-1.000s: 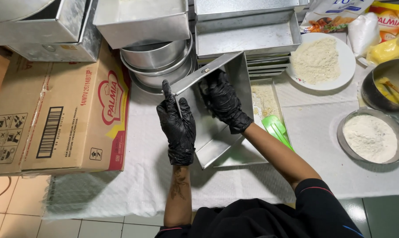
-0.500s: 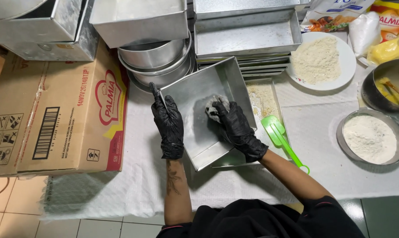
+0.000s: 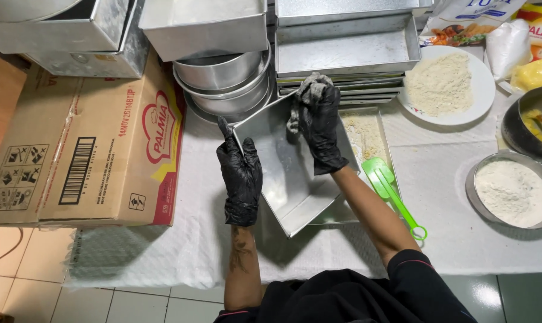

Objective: Greasing and flouring various metal baking pans to prepare them for baking.

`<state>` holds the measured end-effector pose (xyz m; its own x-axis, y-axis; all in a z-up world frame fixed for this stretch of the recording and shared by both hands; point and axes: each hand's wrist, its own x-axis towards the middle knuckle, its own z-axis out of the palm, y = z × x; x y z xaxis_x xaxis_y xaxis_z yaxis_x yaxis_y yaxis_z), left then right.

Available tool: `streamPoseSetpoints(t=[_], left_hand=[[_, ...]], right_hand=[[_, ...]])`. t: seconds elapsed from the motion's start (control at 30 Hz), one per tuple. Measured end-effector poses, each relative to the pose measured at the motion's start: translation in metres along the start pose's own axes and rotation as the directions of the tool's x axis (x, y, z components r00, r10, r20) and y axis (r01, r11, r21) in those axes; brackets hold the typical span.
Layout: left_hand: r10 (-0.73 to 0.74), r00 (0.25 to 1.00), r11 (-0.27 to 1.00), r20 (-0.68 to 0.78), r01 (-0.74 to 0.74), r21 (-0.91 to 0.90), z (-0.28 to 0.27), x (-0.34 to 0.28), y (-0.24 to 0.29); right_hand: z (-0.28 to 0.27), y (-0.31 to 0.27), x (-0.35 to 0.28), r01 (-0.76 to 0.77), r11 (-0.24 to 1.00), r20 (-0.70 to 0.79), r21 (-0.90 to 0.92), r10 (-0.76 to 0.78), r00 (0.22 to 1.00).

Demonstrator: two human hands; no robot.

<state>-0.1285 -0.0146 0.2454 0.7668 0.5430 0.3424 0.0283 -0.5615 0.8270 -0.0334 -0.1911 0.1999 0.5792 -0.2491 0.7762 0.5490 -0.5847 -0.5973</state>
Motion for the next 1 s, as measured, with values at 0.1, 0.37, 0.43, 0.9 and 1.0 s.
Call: streamPoseSetpoints(t=[0.1, 0.37, 0.43, 0.9, 1.0], left_hand=[[-0.014, 1.0, 1.0, 0.019, 0.014, -0.025, 0.007, 0.002, 0.009], [0.163, 0.986, 0.987, 0.037, -0.162, -0.018, -0.005, -0.001, 0.015], [0.159, 0.986, 0.987, 0.043, -0.158, -0.045, -0.016, 0.003, 0.028], [0.202, 0.961, 0.979, 0.188, -0.202, -0.018, -0.035, -0.006, 0.066], [0.135, 0.966, 0.99, 0.22, -0.125, -0.059, -0.041, -0.006, 0.077]], right_hand=[[-0.015, -0.083, 0.008, -0.003, 0.935, 0.149, 0.354, -0.053, 0.987], [0.015, -0.043, -0.011, 0.422, 0.855, 0.17, -0.302, -0.387, 0.906], [0.012, 0.013, -0.028, 0.346, 0.87, 0.205, -0.352, -0.289, 0.935], [-0.006, -0.025, -0.011, 0.292, 0.725, 0.191, -0.624, -0.221, 0.956], [0.001, -0.01, 0.003, 0.133, 0.545, 0.054, -0.828, -0.158, 0.986]])
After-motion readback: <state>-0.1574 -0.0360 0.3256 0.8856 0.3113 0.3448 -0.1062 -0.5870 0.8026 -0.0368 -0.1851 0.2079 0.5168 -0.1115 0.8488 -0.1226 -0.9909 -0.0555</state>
